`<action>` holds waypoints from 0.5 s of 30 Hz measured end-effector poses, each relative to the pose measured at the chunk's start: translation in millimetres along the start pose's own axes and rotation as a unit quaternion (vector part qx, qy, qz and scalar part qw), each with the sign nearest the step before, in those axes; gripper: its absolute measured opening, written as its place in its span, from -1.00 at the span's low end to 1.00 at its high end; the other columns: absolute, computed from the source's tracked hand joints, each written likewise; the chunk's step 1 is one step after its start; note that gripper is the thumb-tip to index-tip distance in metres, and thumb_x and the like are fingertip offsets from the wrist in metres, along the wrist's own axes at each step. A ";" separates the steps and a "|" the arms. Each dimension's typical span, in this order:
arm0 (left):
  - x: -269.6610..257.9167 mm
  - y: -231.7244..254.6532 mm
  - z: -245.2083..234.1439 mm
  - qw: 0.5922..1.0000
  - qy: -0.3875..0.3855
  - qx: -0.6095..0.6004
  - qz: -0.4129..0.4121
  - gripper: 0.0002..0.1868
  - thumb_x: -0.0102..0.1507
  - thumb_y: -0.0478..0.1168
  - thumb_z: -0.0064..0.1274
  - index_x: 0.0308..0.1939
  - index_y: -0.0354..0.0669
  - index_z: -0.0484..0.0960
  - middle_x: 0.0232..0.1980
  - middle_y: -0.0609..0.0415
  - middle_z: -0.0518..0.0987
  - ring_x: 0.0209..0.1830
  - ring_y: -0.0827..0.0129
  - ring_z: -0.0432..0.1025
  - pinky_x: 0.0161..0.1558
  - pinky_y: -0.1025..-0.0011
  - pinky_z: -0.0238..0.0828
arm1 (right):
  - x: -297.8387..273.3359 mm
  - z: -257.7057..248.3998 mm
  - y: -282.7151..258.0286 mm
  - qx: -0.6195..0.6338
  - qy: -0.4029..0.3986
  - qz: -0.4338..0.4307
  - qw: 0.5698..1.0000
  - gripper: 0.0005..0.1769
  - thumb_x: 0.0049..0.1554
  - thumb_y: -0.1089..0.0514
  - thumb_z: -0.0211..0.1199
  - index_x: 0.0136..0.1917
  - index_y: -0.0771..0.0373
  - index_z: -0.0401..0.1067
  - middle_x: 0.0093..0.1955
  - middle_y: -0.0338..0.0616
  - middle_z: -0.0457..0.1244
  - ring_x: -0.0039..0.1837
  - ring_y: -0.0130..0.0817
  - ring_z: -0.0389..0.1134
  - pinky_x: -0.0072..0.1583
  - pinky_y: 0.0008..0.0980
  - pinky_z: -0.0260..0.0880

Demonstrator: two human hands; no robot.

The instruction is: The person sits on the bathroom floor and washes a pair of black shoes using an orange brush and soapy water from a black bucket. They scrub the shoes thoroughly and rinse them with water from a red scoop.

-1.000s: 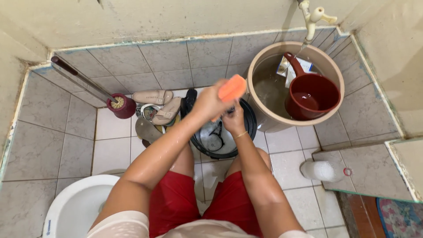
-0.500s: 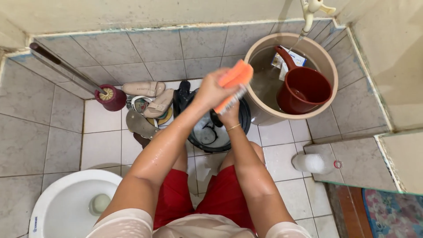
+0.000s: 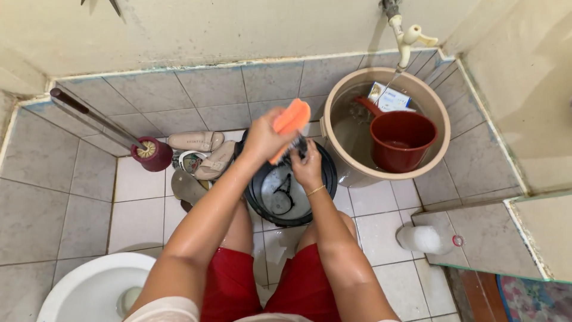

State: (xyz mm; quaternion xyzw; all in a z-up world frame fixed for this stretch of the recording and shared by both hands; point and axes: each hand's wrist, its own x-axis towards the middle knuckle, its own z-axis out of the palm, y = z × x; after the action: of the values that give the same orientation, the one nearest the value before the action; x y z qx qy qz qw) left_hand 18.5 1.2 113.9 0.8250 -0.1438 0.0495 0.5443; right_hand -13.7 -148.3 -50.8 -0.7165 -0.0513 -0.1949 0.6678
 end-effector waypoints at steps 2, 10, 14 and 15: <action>-17.6 5.9 9.5 0.997 -0.063 0.031 0.018 -0.41 0.01 0.03 0.38 0.04 -0.16 0.65 -0.12 -0.15 0.73 -0.09 0.08 0.65 -0.03 0.29 0.54 | -0.6 2.3 -13.0 0.011 -0.023 0.011 1.000 -0.59 0.06 0.33 0.33 0.18 0.37 0.35 0.10 -0.11 0.30 0.09 -0.48 0.32 0.08 -0.50 0.37; -14.8 -5.1 -1.5 0.997 -0.031 0.061 0.035 -0.36 0.01 0.04 0.40 0.09 -0.14 0.62 -0.12 -0.21 0.70 -0.08 0.00 0.63 -0.06 0.24 0.54 | -12.5 -1.5 -18.3 -0.048 -0.013 -0.017 0.999 -0.62 0.11 0.29 0.34 0.20 0.42 0.42 -0.04 -0.05 0.30 -0.10 -0.52 0.26 -0.04 -0.48 0.31; -3.6 -2.7 -3.1 0.997 -0.033 0.063 0.034 -0.40 0.00 0.05 0.39 0.05 -0.11 0.65 -0.12 -0.18 0.71 -0.08 -0.02 0.62 -0.08 0.22 0.54 | -4.8 7.5 -12.7 -0.157 0.016 0.042 0.987 -0.63 0.03 0.31 0.33 0.12 0.43 0.43 0.10 -0.20 0.33 -0.29 -0.48 0.22 -0.21 -0.48 0.28; -1.1 -5.1 -6.5 0.998 0.003 0.066 0.011 -0.39 0.01 0.06 0.37 0.06 -0.11 0.64 -0.11 -0.16 0.71 -0.09 0.00 0.63 -0.12 0.22 0.55 | -10.6 5.2 -14.8 -0.135 0.016 0.021 0.991 -0.68 0.09 0.30 0.32 0.12 0.42 0.45 0.06 -0.19 0.34 -0.23 -0.51 0.25 -0.16 -0.50 0.30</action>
State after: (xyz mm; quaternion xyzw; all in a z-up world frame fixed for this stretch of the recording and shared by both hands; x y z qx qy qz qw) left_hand 19.5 9.1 111.7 0.8572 -0.1477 0.0676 0.4887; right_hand -27.3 -139.7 -40.7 -0.7978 0.0013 -0.1968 0.5698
